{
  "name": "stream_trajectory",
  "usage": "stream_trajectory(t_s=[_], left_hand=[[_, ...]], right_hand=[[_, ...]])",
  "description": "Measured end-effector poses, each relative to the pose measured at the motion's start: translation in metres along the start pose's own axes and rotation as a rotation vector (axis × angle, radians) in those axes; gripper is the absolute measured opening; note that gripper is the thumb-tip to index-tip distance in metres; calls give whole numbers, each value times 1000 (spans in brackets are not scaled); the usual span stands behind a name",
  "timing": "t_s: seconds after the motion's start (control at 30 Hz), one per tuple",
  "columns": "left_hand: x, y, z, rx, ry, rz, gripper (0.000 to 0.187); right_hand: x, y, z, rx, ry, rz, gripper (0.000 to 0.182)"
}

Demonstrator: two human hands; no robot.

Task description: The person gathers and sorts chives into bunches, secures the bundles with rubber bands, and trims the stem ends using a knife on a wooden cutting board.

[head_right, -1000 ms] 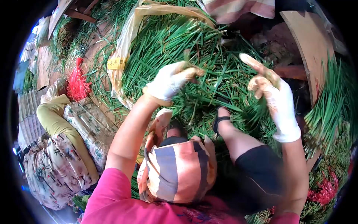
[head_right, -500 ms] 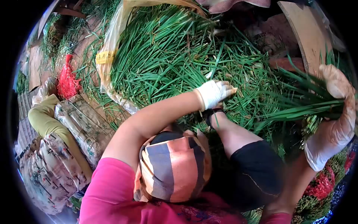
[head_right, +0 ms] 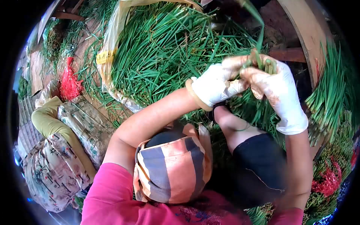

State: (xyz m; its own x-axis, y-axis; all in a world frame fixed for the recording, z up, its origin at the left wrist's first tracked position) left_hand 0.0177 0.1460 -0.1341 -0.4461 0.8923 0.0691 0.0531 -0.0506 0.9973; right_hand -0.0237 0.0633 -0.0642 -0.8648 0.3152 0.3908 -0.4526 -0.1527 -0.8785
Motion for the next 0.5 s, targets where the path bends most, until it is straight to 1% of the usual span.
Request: stream_trajectory(t_s=[0.03,0.07,0.1,0.13,0.17,0.2,0.27,0.3,0.33,0.37,0.4,0.43,0.47,0.5], left_hand=[[0,7,-4,-89,-13,-30,37],[-1,-11,-9,-261,-109,11,36],[1,-49,-8,-477,-159,70,35],[9,-88,-4,-696,-204,131,34],[23,-115,6,-871,-209,221,37],[38,-137,17,-1042,-215,312,42],[65,-163,21,-1273,-222,111,55],[73,-174,18,-1316,-280,106,70],[77,-174,15,-1316,-276,36,66],[77,-178,12,-1347,-261,-24,62],[76,-187,5,-1376,-246,-86,58],[75,-200,1,-1418,-273,-92,56],[74,-216,-2,-1421,-266,-121,42],[69,-227,-4,-1526,-446,11,31]], right_hand=[[2,-9,7,8,93,52,18],[5,-25,14,18,185,103,15],[14,-42,30,90,267,276,16],[22,-48,56,83,468,419,17],[34,-67,64,165,440,318,21],[43,-72,77,137,554,468,23],[60,-63,110,326,590,479,27],[63,-48,130,258,644,471,27],[62,-40,138,188,695,470,28],[61,-36,133,108,668,491,28],[56,-36,125,72,630,468,27],[52,-37,117,37,592,448,26],[48,-37,112,3,555,430,25],[45,-41,107,18,436,509,23]])
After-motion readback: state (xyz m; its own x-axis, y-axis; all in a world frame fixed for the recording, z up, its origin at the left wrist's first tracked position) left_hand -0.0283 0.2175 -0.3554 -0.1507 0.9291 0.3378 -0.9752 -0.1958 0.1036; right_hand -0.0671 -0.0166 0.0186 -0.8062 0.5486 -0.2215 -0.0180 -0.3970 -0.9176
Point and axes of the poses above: each hand's wrist, its own x-axis away from the middle knuckle, its own z-axis out of the back of the hand, y = z × x, the point moved 8 cm from there along -x, towards the middle knuckle, and after that the axes turned 9 degrees about z, right-handed, at the moved point
